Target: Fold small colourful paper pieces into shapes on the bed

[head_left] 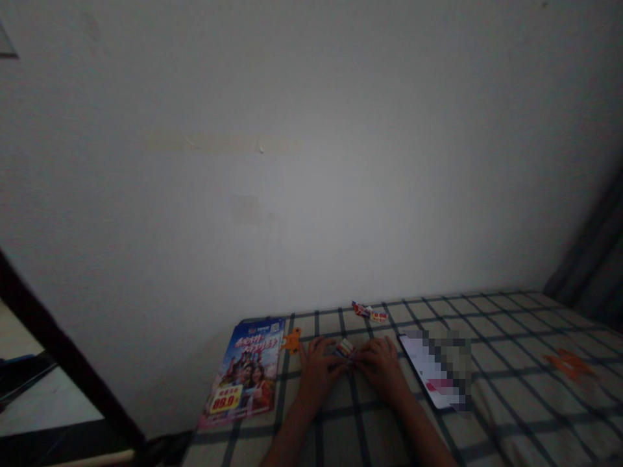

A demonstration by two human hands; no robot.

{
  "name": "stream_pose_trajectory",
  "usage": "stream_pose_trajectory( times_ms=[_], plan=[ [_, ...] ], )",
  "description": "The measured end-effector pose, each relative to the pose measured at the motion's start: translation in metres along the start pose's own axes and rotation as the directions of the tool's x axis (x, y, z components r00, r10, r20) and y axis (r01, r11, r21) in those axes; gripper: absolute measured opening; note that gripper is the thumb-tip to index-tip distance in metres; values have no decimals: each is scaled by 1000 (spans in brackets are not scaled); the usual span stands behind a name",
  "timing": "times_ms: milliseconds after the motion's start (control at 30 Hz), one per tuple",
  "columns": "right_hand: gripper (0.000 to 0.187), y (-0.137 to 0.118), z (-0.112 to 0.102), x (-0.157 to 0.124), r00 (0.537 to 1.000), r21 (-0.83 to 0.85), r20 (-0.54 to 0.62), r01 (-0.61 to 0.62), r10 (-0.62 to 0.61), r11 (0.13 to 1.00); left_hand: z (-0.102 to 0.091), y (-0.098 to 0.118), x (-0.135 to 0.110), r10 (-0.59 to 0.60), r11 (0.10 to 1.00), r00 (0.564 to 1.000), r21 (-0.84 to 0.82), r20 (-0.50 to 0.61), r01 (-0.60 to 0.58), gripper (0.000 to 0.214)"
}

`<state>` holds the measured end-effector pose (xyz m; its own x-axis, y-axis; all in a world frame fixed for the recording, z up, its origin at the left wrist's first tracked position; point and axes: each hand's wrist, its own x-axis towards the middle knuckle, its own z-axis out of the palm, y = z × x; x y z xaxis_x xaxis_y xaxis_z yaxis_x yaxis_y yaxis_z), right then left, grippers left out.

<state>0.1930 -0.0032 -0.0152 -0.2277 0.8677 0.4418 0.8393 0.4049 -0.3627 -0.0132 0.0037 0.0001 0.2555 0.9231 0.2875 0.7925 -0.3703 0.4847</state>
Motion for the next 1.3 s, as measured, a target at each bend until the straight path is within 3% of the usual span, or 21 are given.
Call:
stream_pose_trajectory(
  times_ms=[267, 533, 733, 967, 1300],
  plan=[
    [16, 6, 7, 1, 999, 28, 9, -49, 49, 998, -2, -3, 3, -81, 997, 992, 9, -94, 83, 10],
    [15, 8, 11, 1, 999, 37, -4, -44, 44, 998, 0, -1, 4, -143, 989, 984, 18, -106, 145, 13],
    [21, 0, 9, 3, 998, 8, -61, -33, 34, 999, 6, -1, 5, -157, 982, 980, 85, -119, 167, 23],
    [15, -10, 7, 4, 999, -170, -50, -25, 17, 985, 6, 4, 3, -135, 975, 980, 156, -146, 158, 29],
    [14, -12, 4, 1, 997, -121, -73, -4, -5, 993, 9, 2, 1, -122, 975, 985, 170, -122, 142, 21]
  ],
)
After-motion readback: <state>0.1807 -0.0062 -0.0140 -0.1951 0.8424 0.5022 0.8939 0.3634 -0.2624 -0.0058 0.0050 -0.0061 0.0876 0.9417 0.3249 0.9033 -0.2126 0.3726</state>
